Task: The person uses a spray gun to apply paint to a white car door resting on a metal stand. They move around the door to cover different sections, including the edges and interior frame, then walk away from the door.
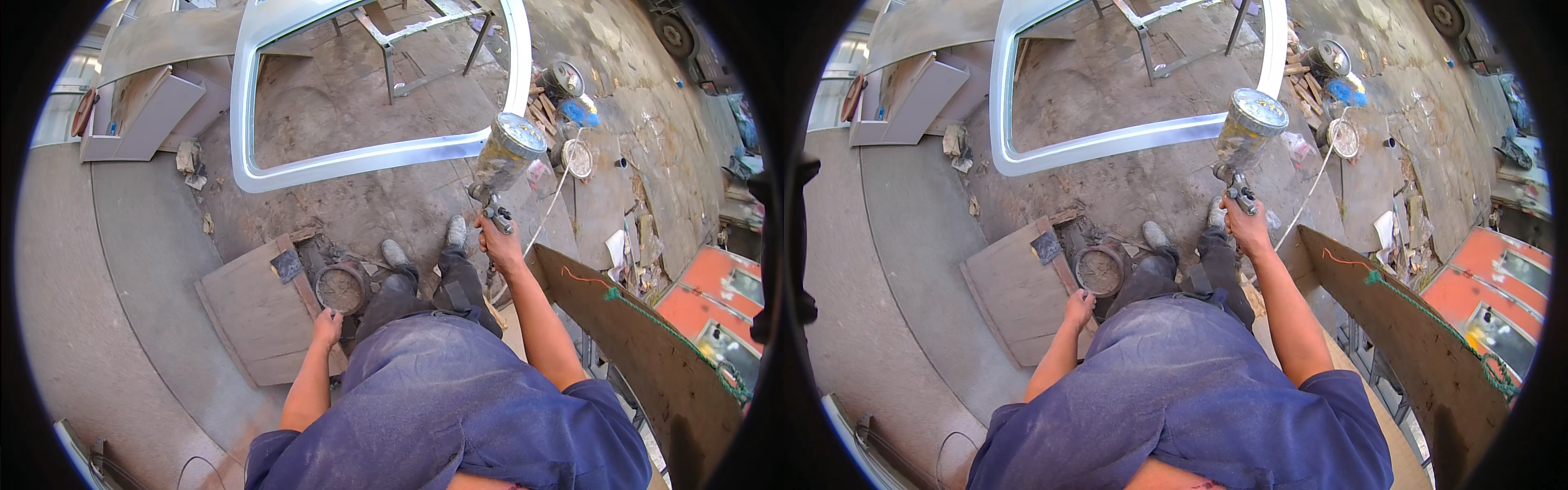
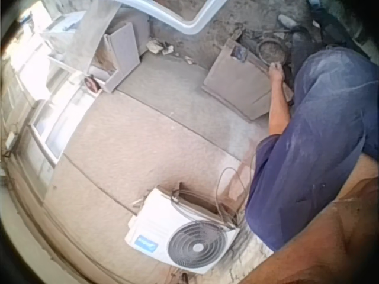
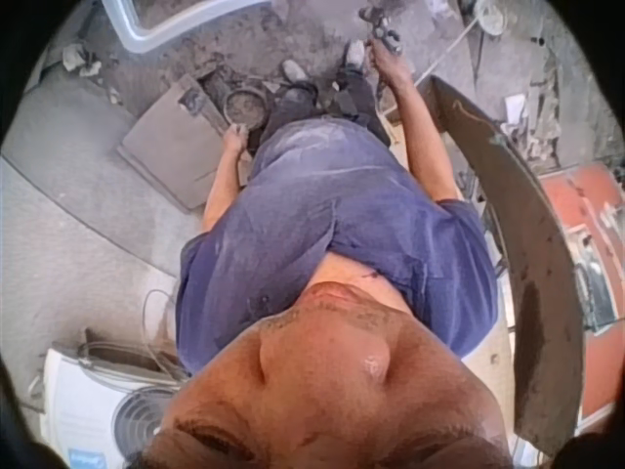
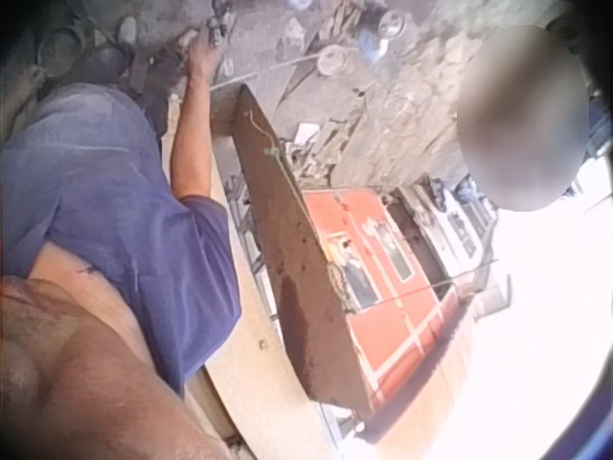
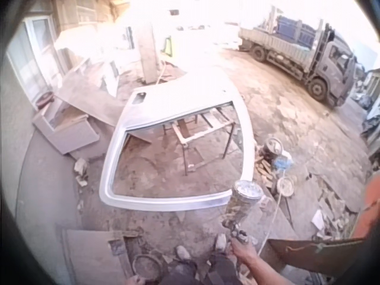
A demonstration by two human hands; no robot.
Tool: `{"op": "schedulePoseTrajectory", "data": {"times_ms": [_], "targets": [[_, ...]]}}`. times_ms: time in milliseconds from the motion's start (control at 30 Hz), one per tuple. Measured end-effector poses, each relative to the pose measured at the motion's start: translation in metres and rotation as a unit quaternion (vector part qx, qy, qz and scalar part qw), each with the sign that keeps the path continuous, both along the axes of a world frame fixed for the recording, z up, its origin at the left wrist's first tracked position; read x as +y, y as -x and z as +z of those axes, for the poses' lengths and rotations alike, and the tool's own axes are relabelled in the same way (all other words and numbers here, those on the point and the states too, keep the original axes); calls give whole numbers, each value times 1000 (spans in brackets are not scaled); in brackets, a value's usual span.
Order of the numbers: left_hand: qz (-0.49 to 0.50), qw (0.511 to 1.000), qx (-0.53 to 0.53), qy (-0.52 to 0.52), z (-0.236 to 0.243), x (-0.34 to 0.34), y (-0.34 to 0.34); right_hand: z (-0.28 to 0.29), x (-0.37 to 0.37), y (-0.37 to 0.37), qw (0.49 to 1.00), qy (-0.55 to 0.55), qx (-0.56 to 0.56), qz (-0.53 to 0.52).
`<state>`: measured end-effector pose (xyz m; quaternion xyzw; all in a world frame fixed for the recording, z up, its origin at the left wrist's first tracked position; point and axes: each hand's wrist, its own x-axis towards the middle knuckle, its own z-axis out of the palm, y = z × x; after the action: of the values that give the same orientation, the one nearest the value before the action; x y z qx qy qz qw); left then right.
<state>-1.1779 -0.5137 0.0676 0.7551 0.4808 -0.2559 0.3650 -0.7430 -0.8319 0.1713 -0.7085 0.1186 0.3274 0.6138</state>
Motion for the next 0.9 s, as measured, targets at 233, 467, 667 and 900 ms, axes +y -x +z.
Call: {"op": "schedulePoseTrajectory", "data": {"times_ms": [233,467,667,900], "targets": [[22,999,24,14,-11,-1,29,20,-15,3,983,59,-70,-159],[64,997,28,26,-17,1,55,31,30,29,996,8,-15,-89],[54,998,-2,-37,-23,0,85,37,115,52,997,-42,17,64],[138,989,45,-8,3,-14,123,27,223,60,980,-71,24,184]]}}
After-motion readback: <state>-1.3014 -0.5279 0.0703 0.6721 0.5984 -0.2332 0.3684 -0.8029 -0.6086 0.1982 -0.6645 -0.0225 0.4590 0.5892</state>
